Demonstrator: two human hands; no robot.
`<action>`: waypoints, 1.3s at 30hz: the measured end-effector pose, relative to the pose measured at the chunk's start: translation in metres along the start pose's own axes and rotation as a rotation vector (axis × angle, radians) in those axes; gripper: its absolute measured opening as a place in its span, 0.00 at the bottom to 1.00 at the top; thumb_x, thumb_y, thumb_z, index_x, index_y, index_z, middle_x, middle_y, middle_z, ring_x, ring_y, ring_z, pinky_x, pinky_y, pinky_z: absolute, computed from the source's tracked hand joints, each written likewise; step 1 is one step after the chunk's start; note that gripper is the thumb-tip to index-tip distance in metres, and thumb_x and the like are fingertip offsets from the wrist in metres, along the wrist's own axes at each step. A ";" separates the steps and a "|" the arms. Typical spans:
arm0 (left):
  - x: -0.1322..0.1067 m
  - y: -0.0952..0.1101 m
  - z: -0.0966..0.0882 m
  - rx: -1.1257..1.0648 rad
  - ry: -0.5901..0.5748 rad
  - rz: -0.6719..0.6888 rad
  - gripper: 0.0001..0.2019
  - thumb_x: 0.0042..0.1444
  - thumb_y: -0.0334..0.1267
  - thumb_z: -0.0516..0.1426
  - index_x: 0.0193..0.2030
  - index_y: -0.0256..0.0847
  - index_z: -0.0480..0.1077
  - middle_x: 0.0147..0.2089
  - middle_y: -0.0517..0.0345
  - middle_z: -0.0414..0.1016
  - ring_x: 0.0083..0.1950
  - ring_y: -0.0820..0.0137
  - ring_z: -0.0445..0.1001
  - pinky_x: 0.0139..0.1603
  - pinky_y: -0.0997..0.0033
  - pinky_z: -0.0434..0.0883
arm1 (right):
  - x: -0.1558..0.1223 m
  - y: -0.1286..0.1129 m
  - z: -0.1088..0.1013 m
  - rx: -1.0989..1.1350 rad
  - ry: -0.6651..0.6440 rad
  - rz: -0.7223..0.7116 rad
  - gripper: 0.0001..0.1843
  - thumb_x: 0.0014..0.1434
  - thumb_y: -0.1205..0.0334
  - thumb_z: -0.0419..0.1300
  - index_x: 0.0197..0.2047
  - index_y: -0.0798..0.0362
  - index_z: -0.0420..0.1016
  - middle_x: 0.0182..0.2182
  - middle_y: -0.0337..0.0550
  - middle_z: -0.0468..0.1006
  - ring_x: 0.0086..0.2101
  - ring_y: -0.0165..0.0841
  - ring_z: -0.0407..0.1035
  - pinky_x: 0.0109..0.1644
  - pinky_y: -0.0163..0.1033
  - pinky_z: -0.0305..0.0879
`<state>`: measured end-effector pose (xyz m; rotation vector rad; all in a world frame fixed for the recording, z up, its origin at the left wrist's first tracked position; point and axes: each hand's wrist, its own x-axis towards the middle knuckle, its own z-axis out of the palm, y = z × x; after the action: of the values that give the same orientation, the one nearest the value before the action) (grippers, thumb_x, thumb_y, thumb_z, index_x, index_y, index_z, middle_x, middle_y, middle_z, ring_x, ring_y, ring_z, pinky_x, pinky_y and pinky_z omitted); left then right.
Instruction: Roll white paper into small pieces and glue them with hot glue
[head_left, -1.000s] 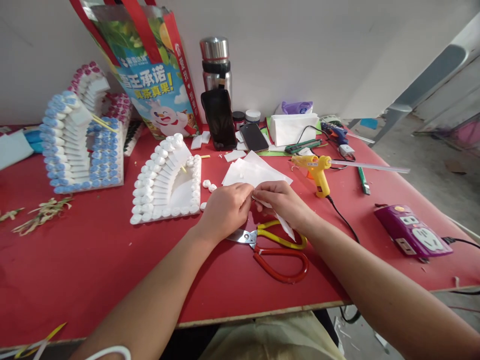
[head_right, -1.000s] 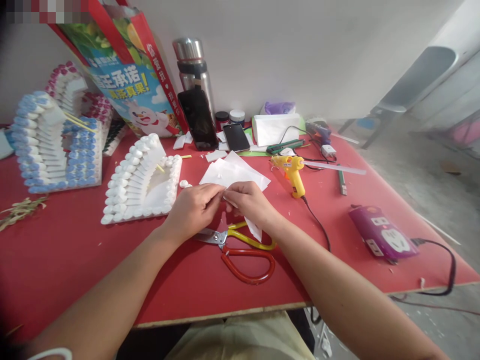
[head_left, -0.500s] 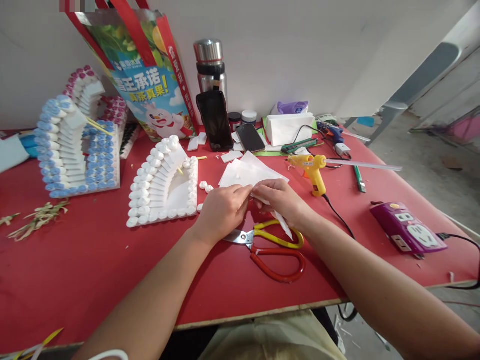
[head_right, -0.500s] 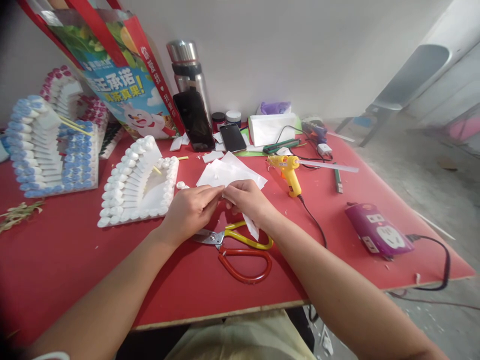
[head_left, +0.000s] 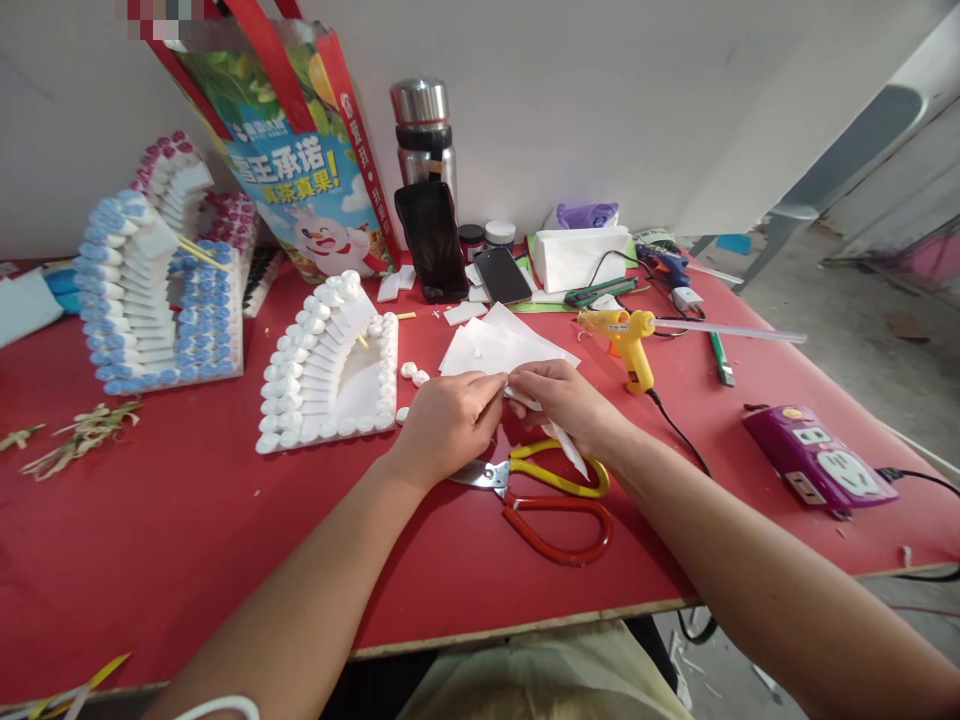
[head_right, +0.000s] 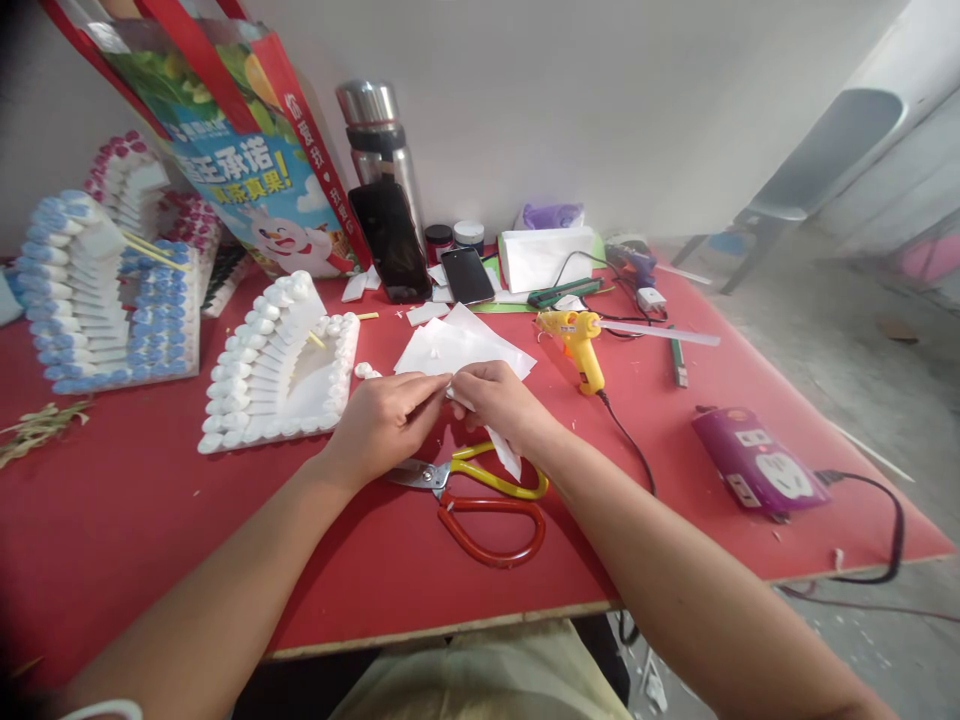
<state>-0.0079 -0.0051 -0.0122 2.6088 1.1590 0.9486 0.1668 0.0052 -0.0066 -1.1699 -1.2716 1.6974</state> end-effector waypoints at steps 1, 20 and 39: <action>0.000 0.000 0.000 -0.013 -0.002 -0.011 0.11 0.65 0.32 0.51 0.40 0.37 0.76 0.32 0.52 0.79 0.33 0.67 0.77 0.34 0.69 0.69 | 0.000 0.001 0.000 -0.003 -0.002 -0.006 0.16 0.55 0.63 0.56 0.18 0.54 0.62 0.17 0.35 0.64 0.17 0.22 0.52 0.21 0.33 0.47; 0.002 0.003 -0.001 -0.222 -0.024 -0.192 0.14 0.68 0.39 0.51 0.36 0.40 0.77 0.35 0.55 0.80 0.36 0.68 0.77 0.39 0.70 0.69 | 0.000 0.002 0.002 -0.073 0.004 -0.090 0.15 0.57 0.60 0.58 0.20 0.55 0.66 0.18 0.36 0.68 0.19 0.23 0.54 0.23 0.33 0.48; 0.004 0.006 -0.001 -0.364 0.009 -0.293 0.14 0.68 0.41 0.51 0.46 0.41 0.77 0.31 0.58 0.79 0.32 0.70 0.75 0.34 0.72 0.69 | 0.001 0.003 0.003 -0.054 0.021 -0.211 0.12 0.59 0.58 0.61 0.26 0.56 0.71 0.21 0.36 0.70 0.21 0.24 0.59 0.26 0.33 0.53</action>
<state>-0.0025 -0.0068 -0.0072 2.0870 1.1974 0.9980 0.1638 0.0045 -0.0096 -1.0415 -1.3837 1.5020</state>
